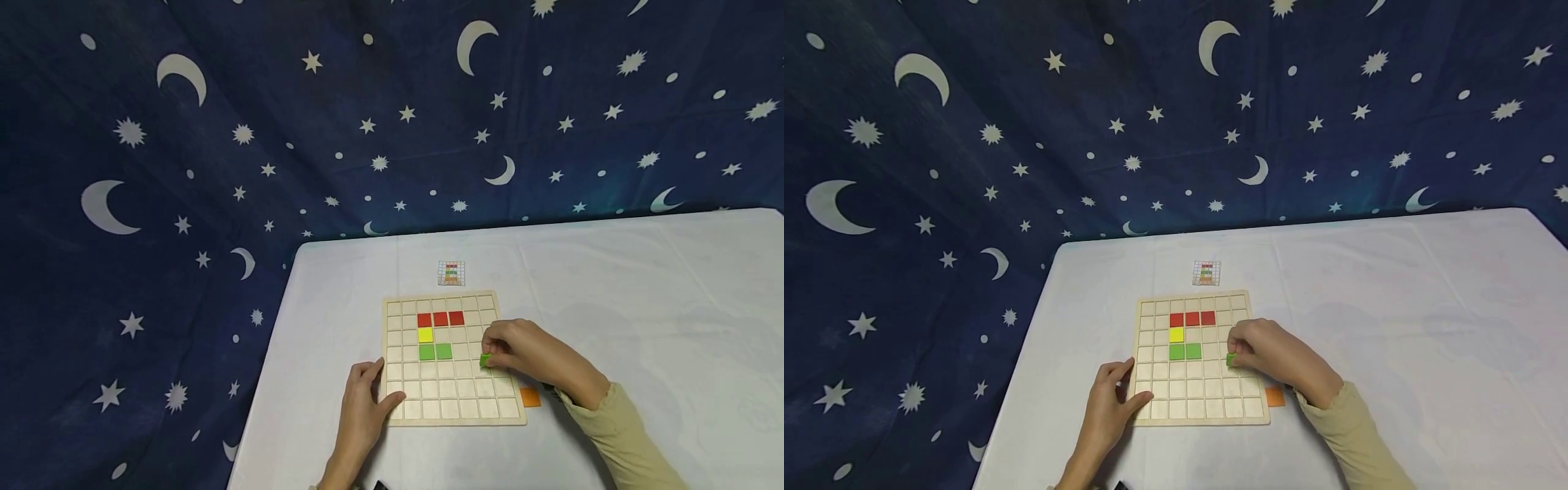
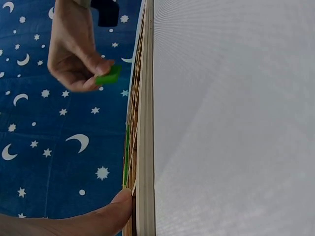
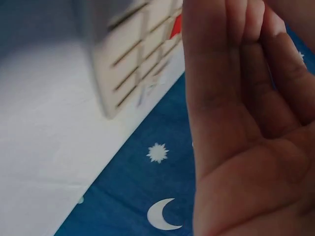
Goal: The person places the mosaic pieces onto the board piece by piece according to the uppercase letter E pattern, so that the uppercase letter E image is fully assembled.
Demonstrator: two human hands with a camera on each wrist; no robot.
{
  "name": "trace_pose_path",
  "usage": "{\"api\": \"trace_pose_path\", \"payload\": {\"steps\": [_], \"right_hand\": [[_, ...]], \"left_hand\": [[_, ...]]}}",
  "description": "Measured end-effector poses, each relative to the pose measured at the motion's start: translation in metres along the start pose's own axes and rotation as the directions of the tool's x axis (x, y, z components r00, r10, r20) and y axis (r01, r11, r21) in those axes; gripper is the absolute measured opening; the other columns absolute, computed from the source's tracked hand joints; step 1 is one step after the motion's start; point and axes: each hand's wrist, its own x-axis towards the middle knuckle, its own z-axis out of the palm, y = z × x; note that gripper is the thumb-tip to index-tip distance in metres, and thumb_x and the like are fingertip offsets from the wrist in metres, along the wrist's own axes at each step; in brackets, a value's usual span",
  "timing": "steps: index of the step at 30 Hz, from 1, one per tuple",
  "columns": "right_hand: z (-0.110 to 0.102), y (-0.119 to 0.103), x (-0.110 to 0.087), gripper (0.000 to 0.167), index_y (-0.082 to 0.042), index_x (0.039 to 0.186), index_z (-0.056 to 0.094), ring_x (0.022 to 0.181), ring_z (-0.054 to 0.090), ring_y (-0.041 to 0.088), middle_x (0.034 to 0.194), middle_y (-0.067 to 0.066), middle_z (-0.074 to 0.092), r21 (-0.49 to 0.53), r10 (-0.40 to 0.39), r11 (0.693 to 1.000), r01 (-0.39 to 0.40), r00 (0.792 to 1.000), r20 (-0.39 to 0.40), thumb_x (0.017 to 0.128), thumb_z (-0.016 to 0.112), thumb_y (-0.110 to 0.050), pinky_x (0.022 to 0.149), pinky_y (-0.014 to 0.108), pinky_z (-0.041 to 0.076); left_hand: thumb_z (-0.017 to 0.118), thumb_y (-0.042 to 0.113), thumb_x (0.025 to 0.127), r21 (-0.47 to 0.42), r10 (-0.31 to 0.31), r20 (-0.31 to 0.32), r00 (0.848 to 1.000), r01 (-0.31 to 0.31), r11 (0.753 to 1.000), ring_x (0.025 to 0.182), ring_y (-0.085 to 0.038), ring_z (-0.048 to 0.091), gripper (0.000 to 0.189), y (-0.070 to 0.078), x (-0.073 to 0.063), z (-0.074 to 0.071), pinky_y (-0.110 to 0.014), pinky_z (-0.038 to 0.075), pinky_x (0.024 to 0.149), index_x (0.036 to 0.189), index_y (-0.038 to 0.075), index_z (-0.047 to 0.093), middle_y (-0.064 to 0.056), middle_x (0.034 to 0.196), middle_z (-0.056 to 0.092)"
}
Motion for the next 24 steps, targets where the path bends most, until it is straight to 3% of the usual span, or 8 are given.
{"api": "trace_pose_path", "payload": {"steps": [11, 24], "right_hand": [[0.007, -0.005, 0.025, 0.021, -0.015, 0.078, 0.062, 0.066, 0.043, 0.003, 0.068, -0.011, 0.048, -0.007, -0.007, 1.000, 0.007, 0.999, -0.034, 0.080, 0.083, -0.011, 0.062, 0.021, 0.039], [0.020, 0.003, 0.037, 0.015, -0.012, 0.081, 0.067, 0.068, 0.047, 0.004, 0.074, -0.009, 0.057, 0.046, 0.023, 0.999, -0.023, 1.000, -0.007, 0.080, 0.082, -0.009, 0.062, 0.021, 0.044]], "left_hand": [[0.088, 0.019, 0.071, -0.005, 0.004, -0.004, 1.000, -0.004, 1.000, 0.103, -0.020, 0.055, 0.069, 0.001, 0.000, 0.000, -0.034, 0.049, 0.085, 0.131, -0.004, 0.061, -0.010, 0.116, 0.057], [0.088, 0.019, 0.070, 0.005, -0.001, -0.008, 1.000, 0.001, 1.000, 0.105, -0.021, 0.056, 0.070, 0.002, 0.001, 0.000, -0.038, 0.050, 0.086, 0.130, -0.005, 0.061, -0.011, 0.115, 0.057]]}}
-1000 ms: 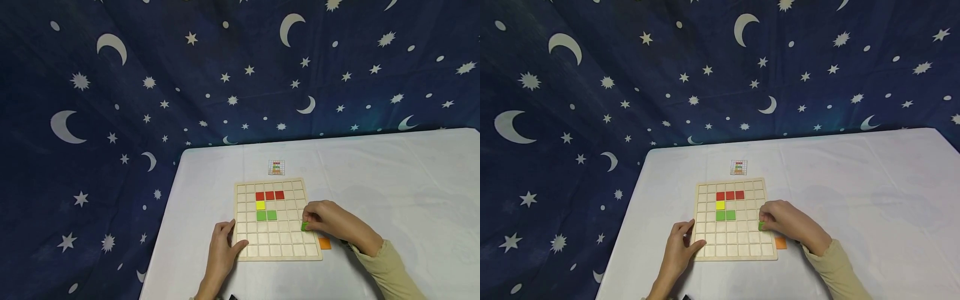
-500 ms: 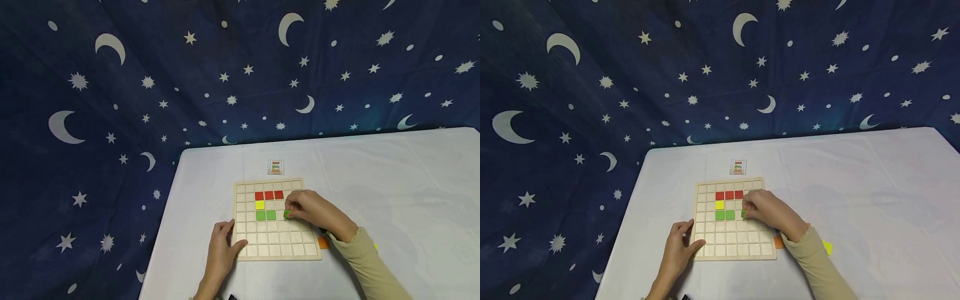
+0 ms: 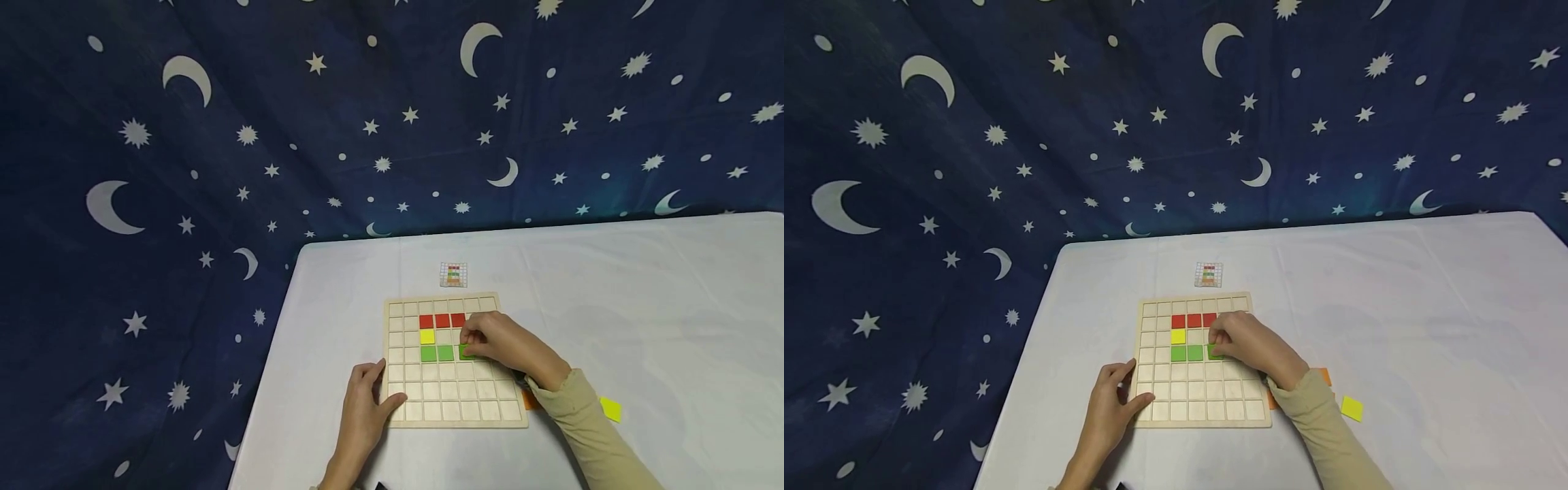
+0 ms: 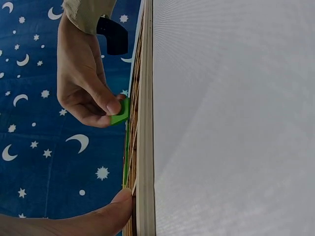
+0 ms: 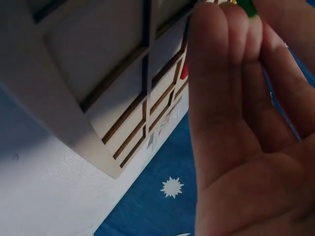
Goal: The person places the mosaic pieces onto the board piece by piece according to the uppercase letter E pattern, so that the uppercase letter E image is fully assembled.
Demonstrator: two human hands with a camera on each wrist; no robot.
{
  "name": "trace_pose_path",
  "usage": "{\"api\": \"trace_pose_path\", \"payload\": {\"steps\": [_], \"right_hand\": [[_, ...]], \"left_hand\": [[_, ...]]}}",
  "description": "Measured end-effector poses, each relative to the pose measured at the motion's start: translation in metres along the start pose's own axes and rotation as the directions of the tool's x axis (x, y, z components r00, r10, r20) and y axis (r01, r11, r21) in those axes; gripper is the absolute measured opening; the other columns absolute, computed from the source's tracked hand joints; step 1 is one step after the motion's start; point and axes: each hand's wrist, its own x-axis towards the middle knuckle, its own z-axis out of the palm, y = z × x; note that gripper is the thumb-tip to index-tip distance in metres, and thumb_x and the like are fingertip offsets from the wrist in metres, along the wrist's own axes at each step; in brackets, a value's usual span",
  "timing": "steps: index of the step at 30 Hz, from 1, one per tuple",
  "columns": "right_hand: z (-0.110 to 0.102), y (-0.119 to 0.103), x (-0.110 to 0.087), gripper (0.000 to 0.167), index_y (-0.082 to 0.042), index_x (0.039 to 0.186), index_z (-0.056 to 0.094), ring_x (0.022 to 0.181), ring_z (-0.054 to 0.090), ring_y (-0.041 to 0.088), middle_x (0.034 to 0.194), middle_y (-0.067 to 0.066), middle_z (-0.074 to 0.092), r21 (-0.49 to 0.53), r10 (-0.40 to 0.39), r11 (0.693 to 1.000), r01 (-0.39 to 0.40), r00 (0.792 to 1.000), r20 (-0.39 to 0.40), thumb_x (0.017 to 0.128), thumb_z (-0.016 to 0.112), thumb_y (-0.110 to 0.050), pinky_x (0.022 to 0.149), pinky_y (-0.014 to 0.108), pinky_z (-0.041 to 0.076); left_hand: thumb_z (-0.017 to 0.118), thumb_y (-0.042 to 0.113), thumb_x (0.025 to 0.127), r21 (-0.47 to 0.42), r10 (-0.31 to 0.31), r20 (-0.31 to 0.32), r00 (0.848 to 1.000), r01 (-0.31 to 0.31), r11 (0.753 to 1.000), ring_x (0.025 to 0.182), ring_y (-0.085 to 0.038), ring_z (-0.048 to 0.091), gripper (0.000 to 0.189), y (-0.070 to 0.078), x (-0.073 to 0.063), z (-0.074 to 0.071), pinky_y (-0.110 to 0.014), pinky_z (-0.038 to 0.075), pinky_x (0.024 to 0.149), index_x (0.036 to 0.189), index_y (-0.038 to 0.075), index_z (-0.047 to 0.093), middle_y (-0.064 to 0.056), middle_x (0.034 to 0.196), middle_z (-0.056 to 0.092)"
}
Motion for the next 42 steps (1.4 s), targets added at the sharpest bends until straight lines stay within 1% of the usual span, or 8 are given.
{"api": "trace_pose_path", "payload": {"steps": [7, 12, 17, 21, 25, 30, 37, 42], "right_hand": [[0.002, 0.002, 0.001, 0.013, -0.010, 0.083, 0.069, 0.068, 0.048, 0.005, 0.076, -0.008, 0.058, 0.005, 0.004, 1.000, -0.004, 1.000, 0.008, 0.081, 0.081, -0.007, 0.063, 0.022, 0.045], [0.002, 0.002, 0.003, 0.011, -0.010, 0.084, 0.070, 0.069, 0.049, 0.004, 0.077, -0.008, 0.060, -0.003, -0.005, 1.000, 0.005, 1.000, 0.004, 0.082, 0.080, -0.007, 0.063, 0.022, 0.046], [0.004, 0.002, 0.004, 0.011, -0.010, 0.084, 0.069, 0.067, 0.048, 0.004, 0.074, -0.008, 0.057, 0.004, -0.002, 1.000, 0.002, 1.000, 0.013, 0.082, 0.080, -0.007, 0.062, 0.021, 0.045], [0.006, 0.004, 0.004, 0.014, -0.012, 0.082, 0.067, 0.066, 0.047, 0.004, 0.072, -0.009, 0.055, 0.013, -0.011, 1.000, 0.011, 1.000, 0.018, 0.082, 0.080, -0.006, 0.061, 0.021, 0.044], [0.008, 0.005, 0.006, 0.017, -0.013, 0.079, 0.065, 0.066, 0.046, 0.004, 0.070, -0.009, 0.052, 0.009, -0.030, 1.000, 0.030, 0.999, 0.012, 0.082, 0.079, -0.005, 0.061, 0.021, 0.043], [0.010, 0.005, 0.007, 0.016, -0.013, 0.079, 0.066, 0.067, 0.046, 0.004, 0.071, -0.008, 0.053, -0.004, -0.040, 0.999, 0.040, 0.999, -0.002, 0.083, 0.079, -0.004, 0.062, 0.021, 0.043], [0.008, 0.000, 0.004, 0.014, -0.013, 0.081, 0.066, 0.067, 0.047, 0.004, 0.073, -0.009, 0.055, -0.011, -0.046, 0.999, 0.046, 0.999, 0.002, 0.084, 0.079, -0.008, 0.062, 0.021, 0.044], [-0.001, -0.006, -0.003, 0.012, -0.012, 0.085, 0.067, 0.071, 0.049, 0.009, 0.077, -0.008, 0.055, -0.027, -0.020, 0.999, 0.020, 1.000, -0.010, 0.084, 0.079, -0.010, 0.065, 0.023, 0.044]], "left_hand": [[0.088, 0.020, 0.071, -0.002, -0.007, 0.012, 1.000, 0.007, 1.000, 0.106, -0.021, 0.056, 0.070, 0.001, -0.001, -0.001, -0.039, 0.049, 0.088, 0.130, -0.004, 0.061, -0.010, 0.116, 0.056], [0.088, 0.020, 0.071, -0.005, -0.004, 0.010, 1.000, 0.004, 1.000, 0.105, -0.020, 0.055, 0.070, 0.001, -0.001, -0.001, -0.037, 0.049, 0.085, 0.130, -0.004, 0.061, -0.010, 0.116, 0.056], [0.088, 0.020, 0.070, -0.002, -0.001, 0.007, 1.000, 0.001, 1.000, 0.101, -0.018, 0.054, 0.070, 0.002, -0.002, -0.001, -0.033, 0.049, 0.082, 0.130, -0.004, 0.061, -0.010, 0.116, 0.056], [0.088, 0.019, 0.070, 0.004, -0.005, 0.009, 1.000, 0.005, 1.000, 0.101, -0.018, 0.054, 0.070, 0.002, -0.002, 0.000, -0.033, 0.049, 0.082, 0.130, -0.005, 0.061, -0.011, 0.116, 0.056], [0.088, 0.018, 0.071, 0.002, -0.007, 0.009, 1.000, 0.007, 1.000, 0.102, -0.018, 0.054, 0.069, 0.002, -0.002, 0.000, -0.033, 0.049, 0.083, 0.130, -0.005, 0.061, -0.010, 0.116, 0.056], [0.087, 0.019, 0.071, -0.011, -0.002, 0.012, 1.000, 0.002, 1.000, 0.097, -0.017, 0.053, 0.070, 0.002, -0.002, -0.001, -0.031, 0.048, 0.080, 0.131, -0.005, 0.060, -0.011, 0.116, 0.056], [0.088, 0.020, 0.071, 0.004, -0.013, 0.015, 1.000, 0.013, 1.000, 0.100, -0.017, 0.053, 0.069, 0.002, -0.002, -0.002, -0.034, 0.048, 0.083, 0.130, -0.004, 0.061, -0.010, 0.117, 0.056], [0.087, 0.021, 0.071, 0.005, 0.000, 0.010, 1.000, 0.000, 1.000, 0.106, -0.021, 0.055, 0.070, 0.001, -0.001, -0.001, -0.039, 0.049, 0.088, 0.130, -0.004, 0.061, -0.010, 0.117, 0.056]]}}
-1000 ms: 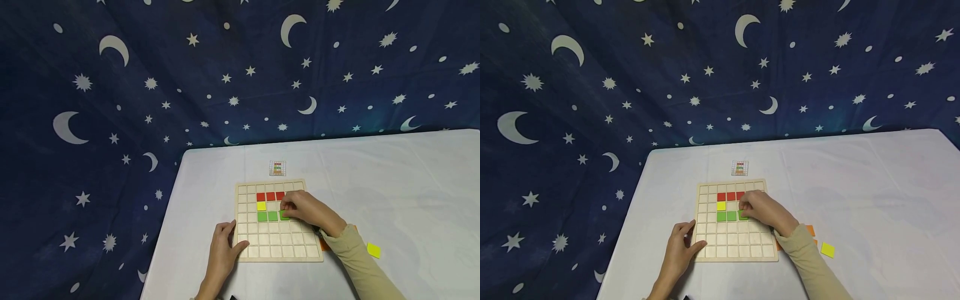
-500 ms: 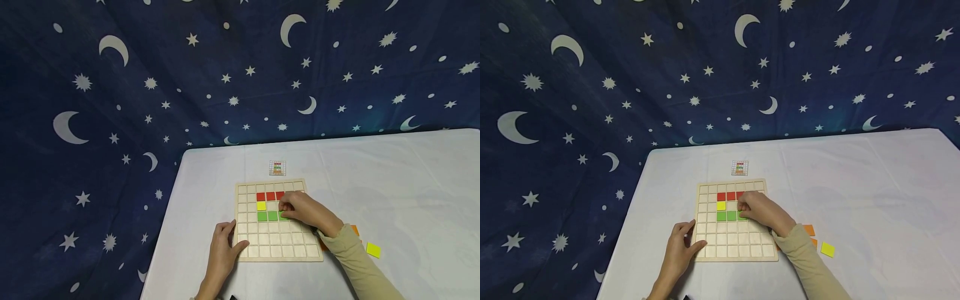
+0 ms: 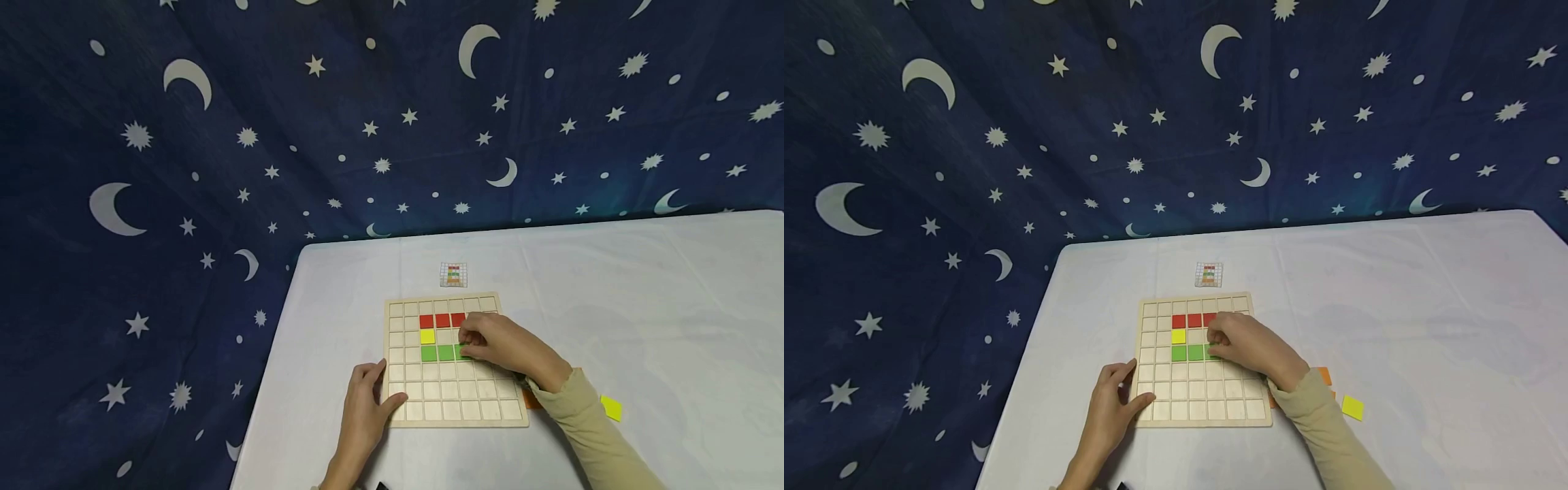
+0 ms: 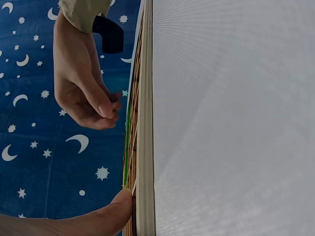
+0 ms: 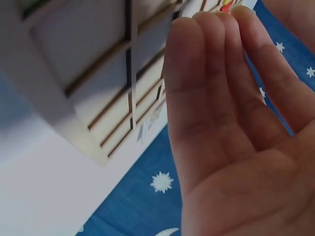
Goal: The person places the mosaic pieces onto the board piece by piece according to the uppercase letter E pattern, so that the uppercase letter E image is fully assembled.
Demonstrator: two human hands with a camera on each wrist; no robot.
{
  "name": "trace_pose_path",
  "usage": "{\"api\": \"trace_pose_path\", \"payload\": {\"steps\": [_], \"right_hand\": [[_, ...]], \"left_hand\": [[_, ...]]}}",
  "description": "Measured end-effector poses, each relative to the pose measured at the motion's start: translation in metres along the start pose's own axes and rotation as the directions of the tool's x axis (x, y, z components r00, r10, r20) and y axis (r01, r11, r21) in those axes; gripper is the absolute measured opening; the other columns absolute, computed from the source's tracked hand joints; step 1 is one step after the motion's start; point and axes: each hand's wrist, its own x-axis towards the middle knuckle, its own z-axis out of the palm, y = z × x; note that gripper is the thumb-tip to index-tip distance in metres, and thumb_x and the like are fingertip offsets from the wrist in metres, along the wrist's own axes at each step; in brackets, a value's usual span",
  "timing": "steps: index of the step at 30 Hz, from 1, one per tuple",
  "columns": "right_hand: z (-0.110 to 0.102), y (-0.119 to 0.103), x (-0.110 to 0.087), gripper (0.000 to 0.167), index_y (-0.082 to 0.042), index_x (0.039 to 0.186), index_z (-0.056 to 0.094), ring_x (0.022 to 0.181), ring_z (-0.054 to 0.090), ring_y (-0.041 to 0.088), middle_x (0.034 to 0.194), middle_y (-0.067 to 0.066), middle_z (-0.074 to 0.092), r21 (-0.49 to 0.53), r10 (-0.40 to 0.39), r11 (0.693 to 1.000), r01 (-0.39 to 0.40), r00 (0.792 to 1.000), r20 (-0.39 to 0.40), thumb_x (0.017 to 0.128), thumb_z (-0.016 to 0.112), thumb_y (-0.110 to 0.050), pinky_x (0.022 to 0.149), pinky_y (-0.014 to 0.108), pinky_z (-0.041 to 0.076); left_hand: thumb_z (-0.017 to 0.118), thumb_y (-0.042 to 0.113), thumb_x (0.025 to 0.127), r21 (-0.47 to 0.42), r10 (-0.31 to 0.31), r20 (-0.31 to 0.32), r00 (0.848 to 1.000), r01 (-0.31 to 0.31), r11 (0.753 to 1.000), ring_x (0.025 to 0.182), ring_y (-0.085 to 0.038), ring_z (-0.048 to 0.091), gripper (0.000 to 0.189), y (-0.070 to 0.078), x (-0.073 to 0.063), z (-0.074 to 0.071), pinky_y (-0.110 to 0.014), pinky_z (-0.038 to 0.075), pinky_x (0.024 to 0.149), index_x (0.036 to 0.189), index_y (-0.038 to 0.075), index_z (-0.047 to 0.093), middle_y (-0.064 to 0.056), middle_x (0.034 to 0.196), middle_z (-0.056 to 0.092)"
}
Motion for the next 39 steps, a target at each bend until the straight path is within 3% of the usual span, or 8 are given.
{"api": "trace_pose_path", "payload": {"steps": [23, 39], "right_hand": [[-0.035, 0.011, -0.041, 0.012, -0.016, 0.090, 0.069, 0.077, 0.052, 0.009, 0.083, -0.010, 0.057, -0.114, 0.059, 0.992, -0.062, 0.998, -0.036, 0.084, 0.079, -0.015, 0.068, 0.026, 0.046], [-0.055, 0.026, -0.069, 0.020, -0.013, 0.093, 0.070, 0.079, 0.053, 0.011, 0.088, -0.007, 0.061, -0.174, 0.129, 0.976, -0.135, 0.991, -0.044, 0.079, 0.084, -0.018, 0.071, 0.030, 0.048]], "left_hand": [[0.088, 0.020, 0.070, -0.003, 0.005, -0.009, 1.000, -0.005, 1.000, 0.104, -0.020, 0.055, 0.069, 0.000, 0.001, 0.001, -0.038, 0.048, 0.087, 0.130, -0.004, 0.062, -0.011, 0.116, 0.057], [0.088, 0.020, 0.070, -0.008, 0.004, 0.002, 1.000, -0.004, 1.000, 0.102, -0.019, 0.054, 0.070, -0.001, 0.001, 0.000, -0.036, 0.048, 0.085, 0.130, -0.004, 0.061, -0.011, 0.116, 0.057]]}}
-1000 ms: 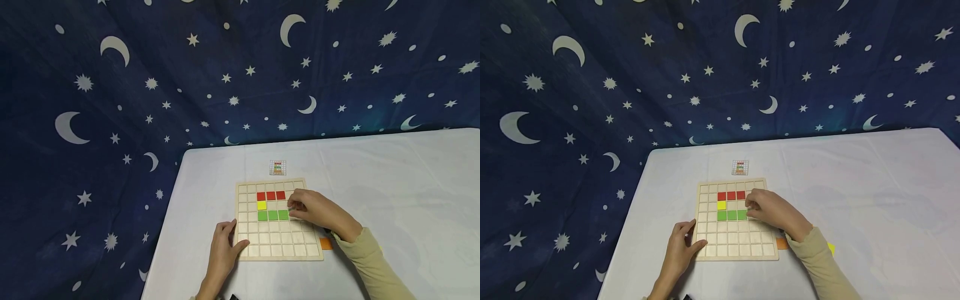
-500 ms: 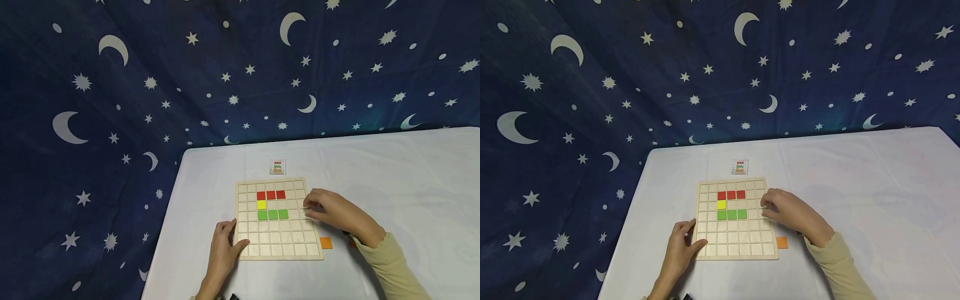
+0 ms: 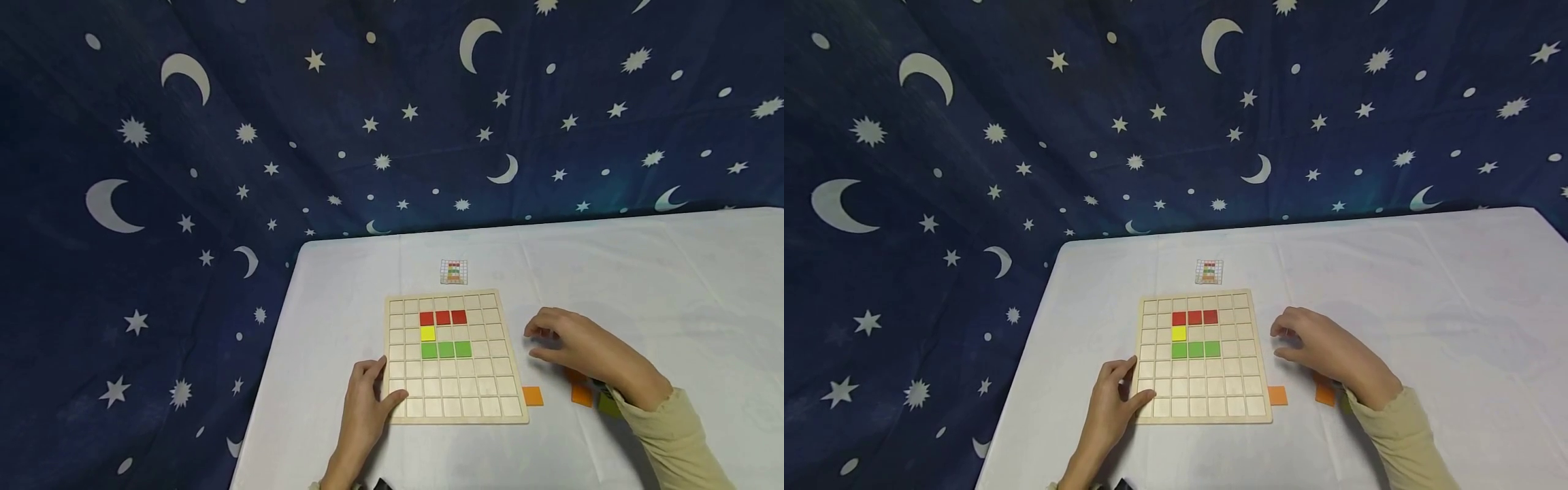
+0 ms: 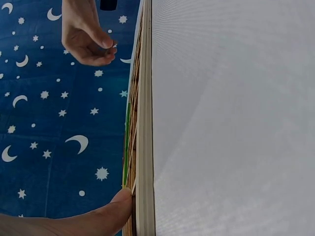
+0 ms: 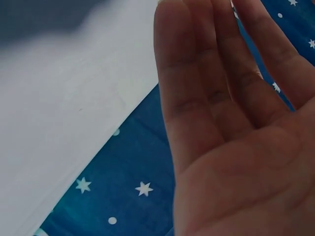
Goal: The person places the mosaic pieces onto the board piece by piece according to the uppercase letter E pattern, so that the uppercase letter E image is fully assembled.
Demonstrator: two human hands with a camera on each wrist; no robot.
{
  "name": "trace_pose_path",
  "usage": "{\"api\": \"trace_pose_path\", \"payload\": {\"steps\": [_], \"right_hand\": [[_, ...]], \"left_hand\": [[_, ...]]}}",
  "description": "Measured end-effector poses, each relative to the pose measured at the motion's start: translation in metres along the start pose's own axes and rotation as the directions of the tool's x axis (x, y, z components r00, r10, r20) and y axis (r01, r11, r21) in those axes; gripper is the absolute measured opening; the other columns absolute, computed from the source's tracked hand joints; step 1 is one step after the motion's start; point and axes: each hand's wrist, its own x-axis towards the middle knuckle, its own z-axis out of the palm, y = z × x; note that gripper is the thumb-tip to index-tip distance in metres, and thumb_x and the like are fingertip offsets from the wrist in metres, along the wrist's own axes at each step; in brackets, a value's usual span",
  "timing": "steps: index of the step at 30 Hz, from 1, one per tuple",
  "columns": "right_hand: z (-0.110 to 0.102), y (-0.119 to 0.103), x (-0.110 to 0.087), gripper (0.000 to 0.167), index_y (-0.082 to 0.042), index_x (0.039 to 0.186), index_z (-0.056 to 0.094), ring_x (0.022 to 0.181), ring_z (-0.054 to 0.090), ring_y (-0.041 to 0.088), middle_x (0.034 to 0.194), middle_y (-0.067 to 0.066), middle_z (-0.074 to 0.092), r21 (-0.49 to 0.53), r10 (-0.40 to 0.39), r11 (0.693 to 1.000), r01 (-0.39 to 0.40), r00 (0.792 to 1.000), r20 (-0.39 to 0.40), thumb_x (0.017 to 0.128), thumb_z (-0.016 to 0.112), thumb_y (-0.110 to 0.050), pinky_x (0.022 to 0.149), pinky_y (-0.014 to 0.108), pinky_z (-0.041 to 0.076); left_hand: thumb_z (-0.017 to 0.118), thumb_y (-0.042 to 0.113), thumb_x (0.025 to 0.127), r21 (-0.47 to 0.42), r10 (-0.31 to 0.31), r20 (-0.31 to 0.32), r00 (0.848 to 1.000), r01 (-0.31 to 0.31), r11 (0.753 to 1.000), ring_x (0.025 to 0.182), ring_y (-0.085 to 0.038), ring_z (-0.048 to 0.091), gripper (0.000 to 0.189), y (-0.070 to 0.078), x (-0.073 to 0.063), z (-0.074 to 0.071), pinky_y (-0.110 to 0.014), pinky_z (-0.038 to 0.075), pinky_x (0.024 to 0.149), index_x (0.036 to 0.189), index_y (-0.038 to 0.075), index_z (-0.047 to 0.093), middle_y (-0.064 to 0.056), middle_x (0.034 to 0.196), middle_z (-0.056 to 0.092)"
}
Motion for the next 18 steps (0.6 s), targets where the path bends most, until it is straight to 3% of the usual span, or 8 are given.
{"api": "trace_pose_path", "payload": {"steps": [18], "right_hand": [[-0.003, 0.031, -0.042, 0.022, -0.018, 0.091, 0.068, 0.076, 0.048, 0.000, 0.087, -0.013, 0.058, -0.004, 0.040, 0.999, -0.040, 0.999, 0.023, 0.078, 0.084, -0.022, 0.068, 0.027, 0.047]], "left_hand": [[0.087, 0.022, 0.071, -0.006, -0.003, 0.013, 1.000, 0.003, 1.000, 0.109, -0.023, 0.055, 0.071, 0.000, 0.000, -0.001, -0.042, 0.048, 0.091, 0.131, -0.005, 0.060, -0.011, 0.117, 0.056]]}}
